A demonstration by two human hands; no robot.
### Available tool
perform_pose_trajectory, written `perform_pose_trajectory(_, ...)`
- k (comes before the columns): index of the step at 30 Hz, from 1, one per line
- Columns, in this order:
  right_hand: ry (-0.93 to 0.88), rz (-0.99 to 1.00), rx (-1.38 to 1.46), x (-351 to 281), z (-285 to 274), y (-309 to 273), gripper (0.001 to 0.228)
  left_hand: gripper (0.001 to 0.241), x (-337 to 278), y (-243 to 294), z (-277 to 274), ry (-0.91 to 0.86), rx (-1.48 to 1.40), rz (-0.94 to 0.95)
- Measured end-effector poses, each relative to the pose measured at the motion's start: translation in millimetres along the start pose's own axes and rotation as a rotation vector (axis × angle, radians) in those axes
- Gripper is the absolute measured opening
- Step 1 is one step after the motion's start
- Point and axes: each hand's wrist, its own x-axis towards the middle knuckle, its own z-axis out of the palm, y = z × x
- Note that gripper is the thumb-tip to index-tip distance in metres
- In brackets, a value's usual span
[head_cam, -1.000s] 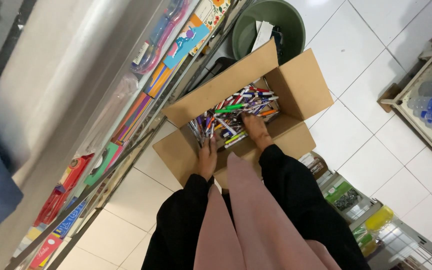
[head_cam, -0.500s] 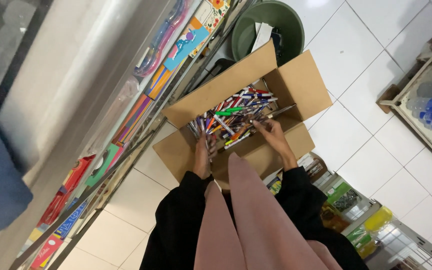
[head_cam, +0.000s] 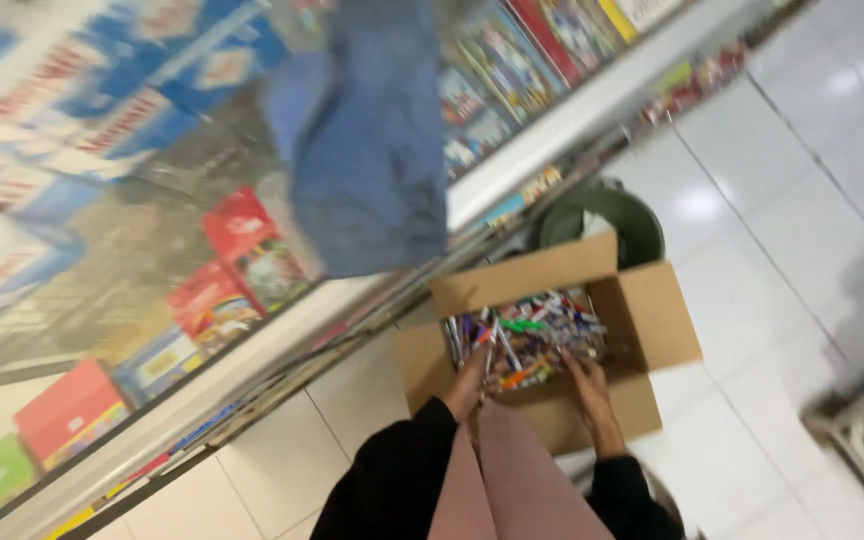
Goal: Sorting and organizing pens and markers at a store counter.
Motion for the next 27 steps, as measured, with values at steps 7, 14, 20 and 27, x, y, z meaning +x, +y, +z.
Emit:
perform_pose_trajectory(7, -0.105, -0.071, 0.191, 52.9, -2.7, 29.8, 0.033, 0.05, 2.2, 2.4, 0.1, 0.137, 0.947, 0.696)
perform_pose_trajectory(14, -0.104, 0.052, 0.17, 30.5, 20.2, -14.5, 0.026, 0.081, 3.4, -4.8, 6.2, -0.042, 0.96, 0.642)
perform_pose_trajectory(20, -0.099, 0.048, 0.187, 47.5, 14.2, 2.8, 0.025, 0.093, -9.6, 17.0, 14.6, -0.085, 0.993, 0.468)
perform_pose_trajectory(27, -0.084, -0.032, 0.386, 41.6, 14.9, -0.4, 0.017, 0.066, 16.6, -1.5, 1.3, -0.042, 1.125, 0.565)
